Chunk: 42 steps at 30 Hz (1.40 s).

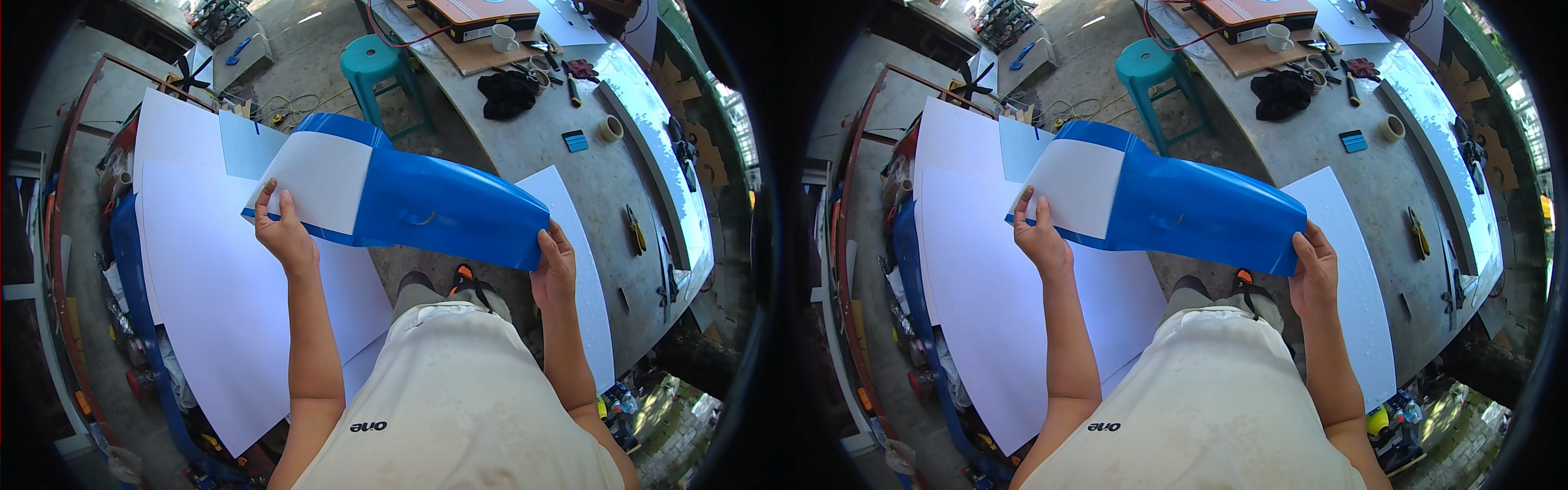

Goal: Applying a blue vinyl wrap to a white rectangular panel using water spray and hand smoothing.

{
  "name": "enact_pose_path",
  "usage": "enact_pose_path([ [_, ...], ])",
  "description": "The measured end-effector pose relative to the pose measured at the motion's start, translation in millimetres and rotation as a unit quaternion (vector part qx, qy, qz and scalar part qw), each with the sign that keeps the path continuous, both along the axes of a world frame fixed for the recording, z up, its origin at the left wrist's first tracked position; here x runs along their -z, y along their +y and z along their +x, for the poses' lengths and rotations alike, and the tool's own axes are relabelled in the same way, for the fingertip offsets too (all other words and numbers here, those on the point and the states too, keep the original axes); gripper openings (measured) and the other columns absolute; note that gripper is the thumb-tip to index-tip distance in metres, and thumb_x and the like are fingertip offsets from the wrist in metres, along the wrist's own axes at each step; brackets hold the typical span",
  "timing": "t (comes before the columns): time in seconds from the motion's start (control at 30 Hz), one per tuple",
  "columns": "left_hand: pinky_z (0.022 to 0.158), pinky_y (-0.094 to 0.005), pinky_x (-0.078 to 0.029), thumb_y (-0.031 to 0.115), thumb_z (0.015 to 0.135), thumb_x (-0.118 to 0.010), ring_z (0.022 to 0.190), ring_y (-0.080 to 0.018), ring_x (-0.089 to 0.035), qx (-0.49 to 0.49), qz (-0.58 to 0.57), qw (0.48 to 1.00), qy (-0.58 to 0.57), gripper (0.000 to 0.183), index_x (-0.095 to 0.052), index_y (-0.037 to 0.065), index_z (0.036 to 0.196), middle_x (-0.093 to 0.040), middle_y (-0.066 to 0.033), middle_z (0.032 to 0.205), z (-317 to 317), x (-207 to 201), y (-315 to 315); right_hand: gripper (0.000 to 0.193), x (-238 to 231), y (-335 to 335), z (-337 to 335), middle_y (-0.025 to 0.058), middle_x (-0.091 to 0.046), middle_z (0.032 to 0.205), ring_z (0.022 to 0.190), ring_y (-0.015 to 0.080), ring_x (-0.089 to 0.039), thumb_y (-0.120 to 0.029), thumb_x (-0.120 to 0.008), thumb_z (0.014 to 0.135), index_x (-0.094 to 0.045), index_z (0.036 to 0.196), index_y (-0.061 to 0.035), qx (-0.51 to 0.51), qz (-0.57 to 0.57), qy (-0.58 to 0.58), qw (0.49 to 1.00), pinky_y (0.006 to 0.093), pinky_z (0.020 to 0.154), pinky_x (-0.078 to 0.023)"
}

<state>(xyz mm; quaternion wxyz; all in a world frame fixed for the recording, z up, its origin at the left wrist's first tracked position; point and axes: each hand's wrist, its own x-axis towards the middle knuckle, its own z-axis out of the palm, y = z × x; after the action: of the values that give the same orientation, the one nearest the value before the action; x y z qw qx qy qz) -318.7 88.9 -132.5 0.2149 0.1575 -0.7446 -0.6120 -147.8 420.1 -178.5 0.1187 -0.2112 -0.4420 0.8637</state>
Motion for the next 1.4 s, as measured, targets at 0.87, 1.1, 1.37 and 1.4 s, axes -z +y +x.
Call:
enact_pose_path([
  [0.87,0.093,-0.0315,-0.056,-0.002,0.085,-0.071,0.105,-0.0224,-0.065,0.143,0.207,0.968,-0.004,0.045,-0.060,0.004,0.128,-0.064,-0.0152,0.118,-106,36,18,0.036,-26,-19,2,0.0103,-0.069,0.111,0.101,0.0155,-0.067,-0.016,-0.067,0.093,-0.061,0.125,-0.0004,0.143,0.049,-0.009,0.988,0.0324,0.090,-0.054],
  [1.1,0.094,-0.0325,-0.055,-0.003,0.084,-0.072,0.110,-0.0232,-0.062,0.207,0.186,0.960,0.007,0.056,-0.052,0.004,0.136,-0.059,-0.0171,0.125,-126,34,23,0.036,-34,-32,2,0.0087,-0.070,0.111,0.100,0.0147,-0.067,-0.016,-0.067,0.093,-0.061,0.125,-0.0007,0.187,0.080,-0.020,0.979,0.0313,0.089,-0.054],
  [1.37,0.091,-0.0314,-0.056,-0.004,0.086,-0.069,0.104,-0.0218,-0.065,0.204,0.209,0.956,0.003,0.047,-0.057,0.002,0.131,-0.064,-0.0158,0.118,-147,37,24,0.035,-39,-40,7,0.0082,-0.070,0.111,0.099,0.0146,-0.068,-0.015,-0.066,0.094,-0.061,0.126,-0.0014,0.213,0.085,-0.025,0.973,0.0310,0.088,-0.055],
  [1.4,0.091,-0.0314,-0.056,-0.004,0.086,-0.069,0.104,-0.0218,-0.065,0.205,0.210,0.956,0.003,0.047,-0.057,0.002,0.131,-0.064,-0.0158,0.118,-147,37,25,0.035,-39,-40,8,0.0082,-0.070,0.111,0.099,0.0146,-0.068,-0.015,-0.066,0.094,-0.061,0.126,-0.0014,0.215,0.086,-0.025,0.973,0.0310,0.088,-0.055],
])
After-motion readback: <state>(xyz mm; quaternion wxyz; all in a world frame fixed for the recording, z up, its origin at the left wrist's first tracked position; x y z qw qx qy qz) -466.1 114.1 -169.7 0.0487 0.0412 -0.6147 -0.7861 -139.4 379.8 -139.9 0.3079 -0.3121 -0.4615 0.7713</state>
